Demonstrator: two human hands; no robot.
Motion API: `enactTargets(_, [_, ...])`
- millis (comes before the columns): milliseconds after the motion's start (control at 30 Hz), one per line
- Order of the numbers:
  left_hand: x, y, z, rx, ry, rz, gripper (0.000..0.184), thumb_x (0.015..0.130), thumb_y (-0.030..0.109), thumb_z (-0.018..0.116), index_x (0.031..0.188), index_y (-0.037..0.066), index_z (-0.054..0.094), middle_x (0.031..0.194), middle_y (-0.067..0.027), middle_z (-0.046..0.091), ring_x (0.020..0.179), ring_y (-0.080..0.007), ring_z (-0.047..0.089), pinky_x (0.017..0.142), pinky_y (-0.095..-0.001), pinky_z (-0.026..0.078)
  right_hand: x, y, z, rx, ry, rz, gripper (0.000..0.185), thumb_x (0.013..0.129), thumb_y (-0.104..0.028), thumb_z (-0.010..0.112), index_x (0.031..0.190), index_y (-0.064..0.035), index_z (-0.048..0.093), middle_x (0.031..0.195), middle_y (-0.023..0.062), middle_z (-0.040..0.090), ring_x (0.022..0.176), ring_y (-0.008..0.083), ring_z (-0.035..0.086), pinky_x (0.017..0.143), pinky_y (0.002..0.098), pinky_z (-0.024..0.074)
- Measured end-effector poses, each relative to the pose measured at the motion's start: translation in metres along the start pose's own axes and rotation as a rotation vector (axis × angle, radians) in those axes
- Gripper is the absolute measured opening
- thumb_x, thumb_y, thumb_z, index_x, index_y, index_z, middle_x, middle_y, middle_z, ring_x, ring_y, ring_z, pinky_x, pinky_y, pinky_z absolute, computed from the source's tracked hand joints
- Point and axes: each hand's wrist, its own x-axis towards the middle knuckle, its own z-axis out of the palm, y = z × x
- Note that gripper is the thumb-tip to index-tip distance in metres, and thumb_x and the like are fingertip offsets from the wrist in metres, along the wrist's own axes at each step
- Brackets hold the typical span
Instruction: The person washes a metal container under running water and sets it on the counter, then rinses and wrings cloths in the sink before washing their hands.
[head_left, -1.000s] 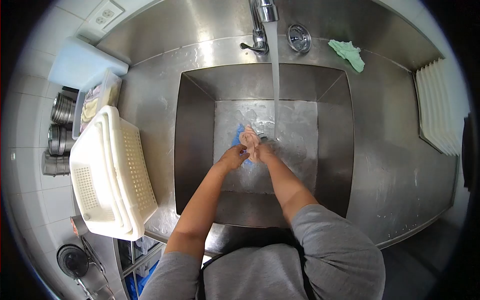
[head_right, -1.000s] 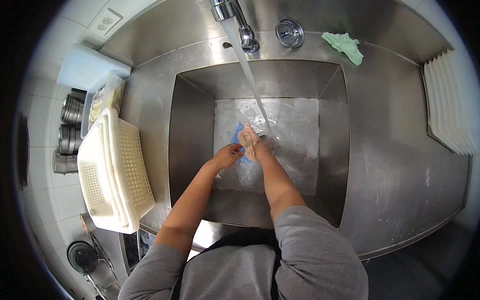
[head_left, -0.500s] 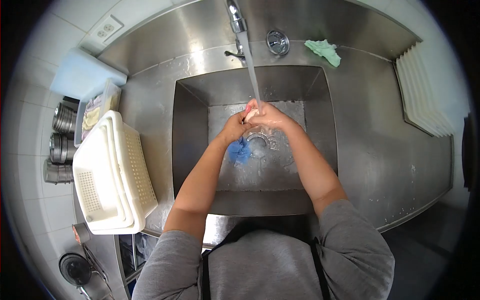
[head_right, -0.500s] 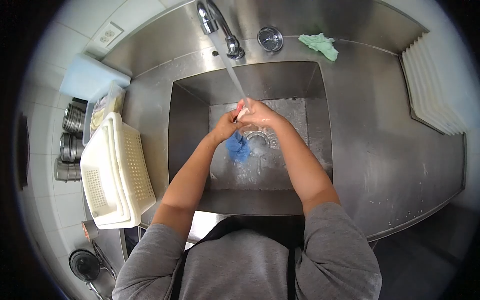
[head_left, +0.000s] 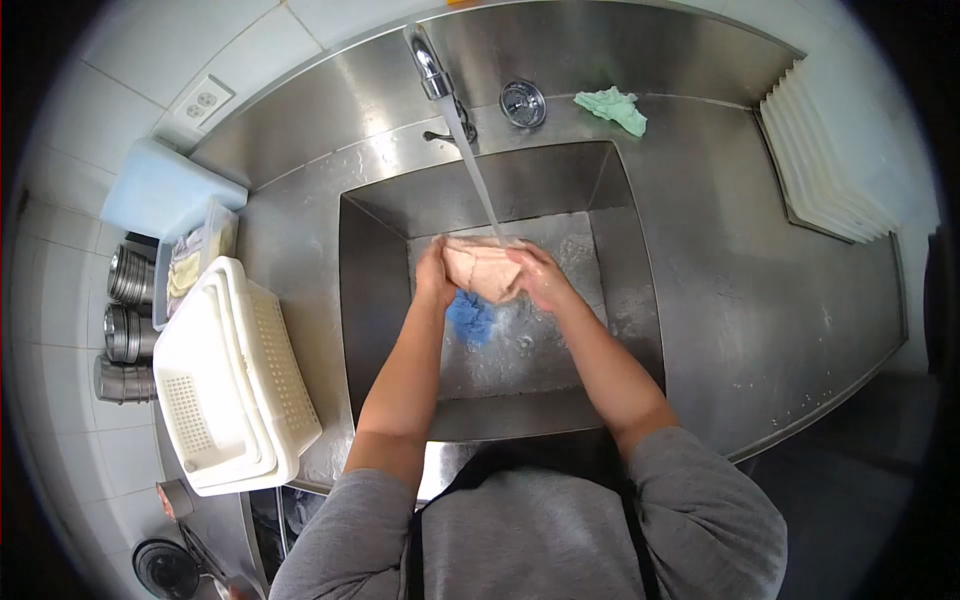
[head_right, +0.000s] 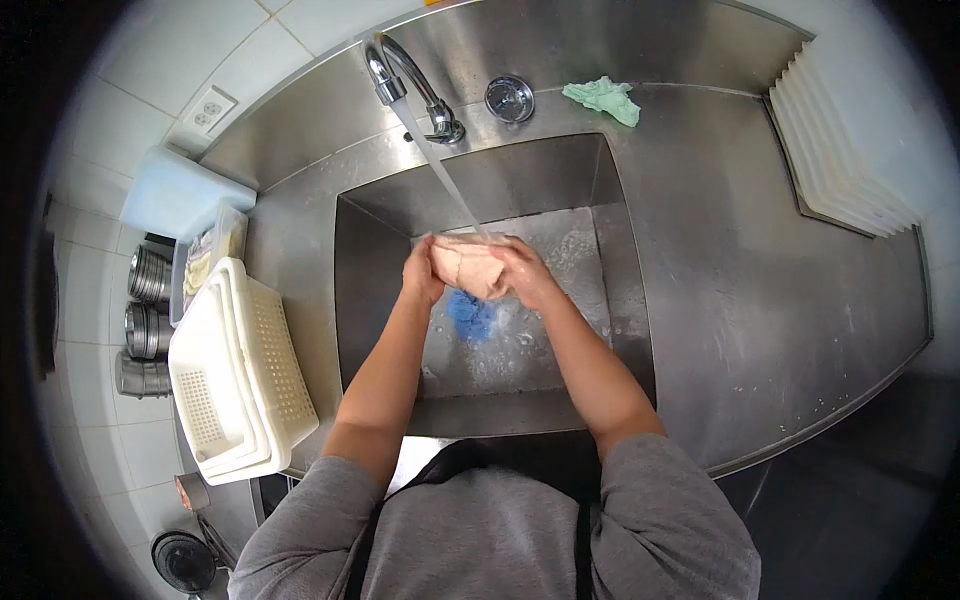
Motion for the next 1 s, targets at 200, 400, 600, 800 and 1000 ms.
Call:
enactTargets(200, [-0.032,-0.035,-0.002,0.61,0.24,-0.294,0.045,0.084,0.043,0.035,0.116,0.012,0.041,0.113,-0.0071,0.047,0.097,-0.0253,0.049,0.082,-0.0404,0.041,0.0,-0.006,0.042,0.009,-0.022,0.013,0.02,0.078,-0.016,0.058,0.092,-0.002,0.053,0.09,0.0061,0.055,0.081,0.0141,0.054,0.067,0.0272,0.0453])
enactTargets(400, [-0.028,-0.044,0.004,-0.145,-0.127,-0.226,0.057,0.083,0.055,0.025,0.114,0.01,0.039,0.113,-0.0081,0.046,0.101,-0.0241,0.046,0.08,-0.0372,0.04,0.003,0.004,0.039,-0.421,-0.047,-0.192,0.021,0.072,-0.024,0.062,0.076,-0.0052,0.054,0.078,0.0046,0.056,0.078,0.015,0.053,0.068,0.0292,0.0444])
enactTargets(600, [0.023,-0.076,-0.026,-0.213,-0.531,0.019,0.043,0.085,0.047,0.032,0.1,0.008,0.046,0.089,-0.0054,0.051,0.077,-0.0194,0.05,0.069,-0.0323,0.043,0.0,0.022,0.068,-1.353,0.161,-0.736,0.024,0.067,-0.032,0.061,0.071,-0.0094,0.055,0.073,0.009,0.058,0.075,0.032,0.054,0.066,0.0388,0.0432])
enactTargets(800, [0.003,-0.051,0.026,0.099,-0.046,-0.124,0.041,0.086,0.043,0.034,0.096,0.007,0.051,0.092,-0.0066,0.056,0.08,-0.0203,0.056,0.064,-0.0324,0.047,0.037,0.0,0.043,-1.155,0.317,-0.359,0.027,0.074,-0.031,0.056,0.076,-0.0044,0.052,0.075,0.0154,0.057,0.069,0.0321,0.054,0.062,0.0381,0.0427])
enactTargets(1000, [-0.003,-0.014,0.024,0.447,-0.235,-0.1,0.025,0.079,0.02,0.055,0.096,0.004,0.047,0.09,-0.0077,0.055,0.083,-0.0179,0.055,0.069,-0.0294,0.046,0.033,-0.019,0.006,-0.793,0.084,-0.06,0.035,0.075,-0.037,0.059,0.084,-0.0032,0.054,0.081,0.0062,0.057,0.076,0.0164,0.054,0.064,0.03,0.0425])
